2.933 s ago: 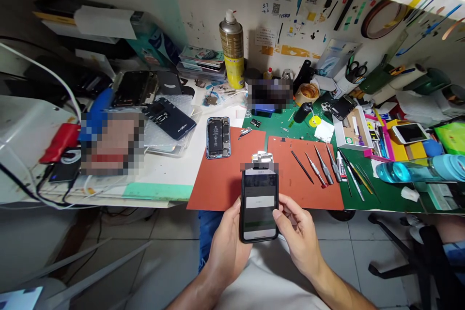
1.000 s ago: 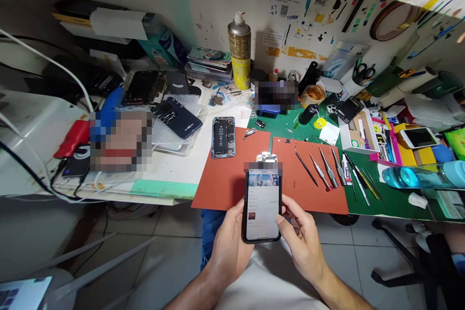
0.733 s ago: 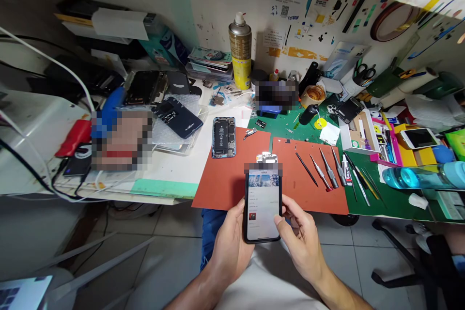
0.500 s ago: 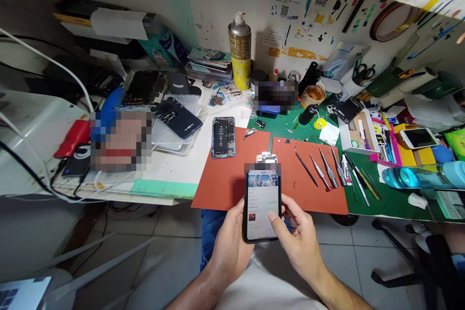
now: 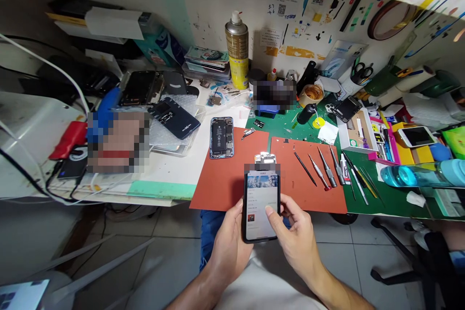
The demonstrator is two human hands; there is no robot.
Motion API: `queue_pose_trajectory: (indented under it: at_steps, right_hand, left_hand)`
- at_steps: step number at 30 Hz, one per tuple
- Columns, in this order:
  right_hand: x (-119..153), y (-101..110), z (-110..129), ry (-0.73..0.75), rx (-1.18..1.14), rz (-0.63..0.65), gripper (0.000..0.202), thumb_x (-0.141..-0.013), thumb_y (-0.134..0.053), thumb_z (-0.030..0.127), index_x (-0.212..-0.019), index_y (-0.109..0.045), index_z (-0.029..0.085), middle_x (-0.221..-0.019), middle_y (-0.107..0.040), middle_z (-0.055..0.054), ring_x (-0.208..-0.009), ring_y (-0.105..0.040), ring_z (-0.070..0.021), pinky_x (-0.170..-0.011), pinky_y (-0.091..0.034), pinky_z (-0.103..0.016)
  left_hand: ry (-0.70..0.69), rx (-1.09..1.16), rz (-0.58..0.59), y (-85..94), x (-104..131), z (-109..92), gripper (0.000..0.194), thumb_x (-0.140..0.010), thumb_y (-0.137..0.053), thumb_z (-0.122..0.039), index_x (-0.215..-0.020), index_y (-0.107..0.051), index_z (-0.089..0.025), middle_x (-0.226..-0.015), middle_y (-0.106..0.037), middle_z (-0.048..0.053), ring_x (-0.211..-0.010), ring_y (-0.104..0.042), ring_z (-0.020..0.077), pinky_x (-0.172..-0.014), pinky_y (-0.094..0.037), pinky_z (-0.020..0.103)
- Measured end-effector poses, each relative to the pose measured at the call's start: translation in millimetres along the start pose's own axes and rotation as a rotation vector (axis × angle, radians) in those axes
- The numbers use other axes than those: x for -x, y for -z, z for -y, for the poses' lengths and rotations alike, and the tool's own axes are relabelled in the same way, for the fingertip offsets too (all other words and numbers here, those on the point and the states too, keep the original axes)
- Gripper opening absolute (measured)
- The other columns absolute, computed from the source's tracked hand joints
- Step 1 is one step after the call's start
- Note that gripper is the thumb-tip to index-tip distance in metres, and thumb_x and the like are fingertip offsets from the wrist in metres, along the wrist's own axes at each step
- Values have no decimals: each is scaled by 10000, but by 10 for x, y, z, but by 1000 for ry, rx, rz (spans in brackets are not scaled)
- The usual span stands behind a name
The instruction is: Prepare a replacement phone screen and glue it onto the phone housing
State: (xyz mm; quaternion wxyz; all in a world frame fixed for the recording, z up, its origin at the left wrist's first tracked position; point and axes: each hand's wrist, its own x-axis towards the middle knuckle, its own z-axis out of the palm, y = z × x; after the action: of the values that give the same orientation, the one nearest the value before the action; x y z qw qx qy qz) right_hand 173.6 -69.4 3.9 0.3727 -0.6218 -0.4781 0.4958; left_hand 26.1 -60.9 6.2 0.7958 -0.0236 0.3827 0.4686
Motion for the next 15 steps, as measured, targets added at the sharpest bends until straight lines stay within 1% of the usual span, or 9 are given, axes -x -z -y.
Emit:
queue_pose_trajectory:
  at_steps: [4, 7, 9, 11, 15]
  right_hand:
    - [20, 37, 22, 15, -14, 43, 343, -1037, -668, 456, -1228, -747, 182, -853, -628, -14, -764, -523, -155, -684, -482, -250]
    - [39, 74, 48, 42, -39, 105, 346, -1047, -644, 411, -1312, -714, 200, -899, -648, -18, -786, -523, -161, -722, -485, -261]
    - [43, 87, 55, 43, -56, 120, 342, -1060, -623, 409, -1324, -703, 206, -928, -658, -23, -807, -533, -164, -746, -489, -266]
    - [40, 85, 46, 29, -59, 116, 322, -1071, -609, 431, -1279, -708, 206, -942, -658, -27, -831, -542, -168, -767, -490, -268]
    - [25, 51, 5, -27, -51, 79, 326, -1061, -628, 508, -1114, -714, 199, -954, -650, -31, -846, -546, -165, -795, -493, -268]
  left_hand:
    - [0, -10, 8, -41, 6, -20, 390, -1015, -647, -444, -1224, -826, -167, -1268, -826, 119, -1353, -683, 391, -1172, -517, 498]
    - [-4, -24, 21, -49, 7, -29, 413, -1012, -648, -459, -1239, -817, -158, -1277, -820, 129, -1336, -690, 400, -1184, -501, 517]
    - [-5, -25, 24, -40, 6, -23, 421, -1008, -652, -461, -1247, -814, -155, -1278, -820, 131, -1334, -690, 403, -1194, -489, 524]
    - [-7, -22, 22, -24, 5, -12, 422, -1006, -655, -459, -1250, -814, -154, -1278, -821, 131, -1339, -687, 400, -1202, -482, 522]
    - [-12, -18, 6, 6, 2, 14, 428, -1004, -658, -451, -1285, -803, -164, -1302, -815, 123, -1355, -684, 385, -1201, -493, 504]
